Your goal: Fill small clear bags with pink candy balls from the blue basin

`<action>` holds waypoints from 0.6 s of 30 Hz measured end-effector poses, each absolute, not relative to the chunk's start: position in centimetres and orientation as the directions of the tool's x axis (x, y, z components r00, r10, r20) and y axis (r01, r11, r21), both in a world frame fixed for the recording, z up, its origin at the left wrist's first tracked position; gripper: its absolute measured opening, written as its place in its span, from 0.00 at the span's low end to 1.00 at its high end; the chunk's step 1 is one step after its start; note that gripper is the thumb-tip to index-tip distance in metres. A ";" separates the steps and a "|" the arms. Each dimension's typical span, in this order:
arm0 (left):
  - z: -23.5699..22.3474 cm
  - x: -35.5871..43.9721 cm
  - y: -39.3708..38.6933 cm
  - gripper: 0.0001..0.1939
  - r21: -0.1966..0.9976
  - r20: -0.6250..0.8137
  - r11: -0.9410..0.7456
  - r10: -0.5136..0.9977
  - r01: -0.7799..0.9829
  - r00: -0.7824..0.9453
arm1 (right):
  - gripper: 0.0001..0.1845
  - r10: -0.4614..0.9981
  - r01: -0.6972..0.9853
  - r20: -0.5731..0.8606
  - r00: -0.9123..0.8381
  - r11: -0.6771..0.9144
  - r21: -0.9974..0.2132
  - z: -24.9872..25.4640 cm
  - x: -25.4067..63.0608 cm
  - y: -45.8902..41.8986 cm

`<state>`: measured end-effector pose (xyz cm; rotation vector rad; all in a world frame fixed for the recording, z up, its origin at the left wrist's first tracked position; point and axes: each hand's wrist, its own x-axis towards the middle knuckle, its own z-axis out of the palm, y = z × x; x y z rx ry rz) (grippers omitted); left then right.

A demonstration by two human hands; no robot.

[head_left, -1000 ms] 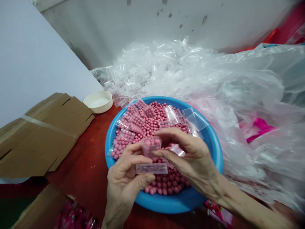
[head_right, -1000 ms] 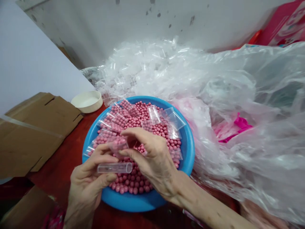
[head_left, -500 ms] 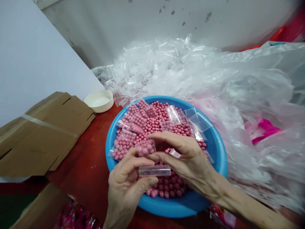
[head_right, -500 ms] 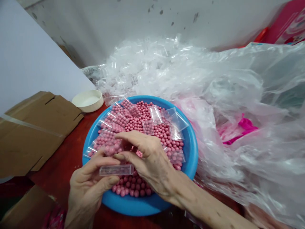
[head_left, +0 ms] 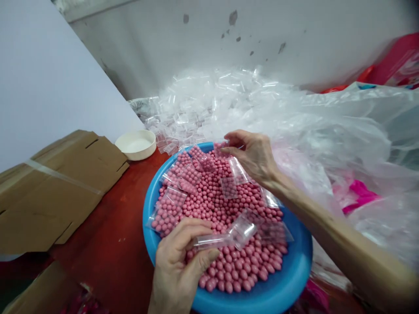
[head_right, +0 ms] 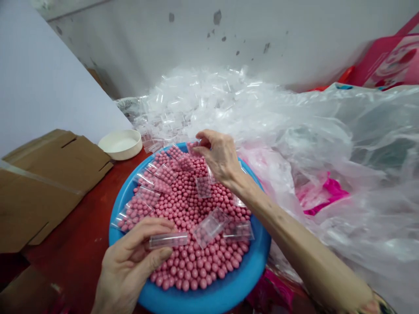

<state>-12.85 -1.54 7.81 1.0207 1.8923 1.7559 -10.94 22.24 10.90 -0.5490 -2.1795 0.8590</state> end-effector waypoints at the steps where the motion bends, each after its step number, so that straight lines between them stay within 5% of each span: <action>1: 7.7 -12.9 -1.6 0.08 0.964 0.212 -0.038 0.704 0.262 -0.677 | 0.12 0.581 0.213 0.448 -0.679 0.741 -0.637 10.5 -11.7 23.1; 11: 7.6 -12.2 -1.7 0.09 0.992 0.056 0.047 0.667 0.117 -0.743 | 0.10 0.381 0.218 0.332 -0.863 0.874 -0.434 7.4 -13.0 24.7; 15: 7.2 -12.4 -2.2 0.13 0.986 -0.011 0.130 0.678 0.104 -0.735 | 0.17 0.369 0.182 0.422 -0.828 0.889 -0.420 7.7 -11.2 23.0; 18: 7.2 -12.8 -2.3 0.15 0.979 -0.026 0.158 0.720 0.127 -0.693 | 0.13 0.319 0.092 0.418 -0.851 0.873 -0.478 9.1 -9.6 21.3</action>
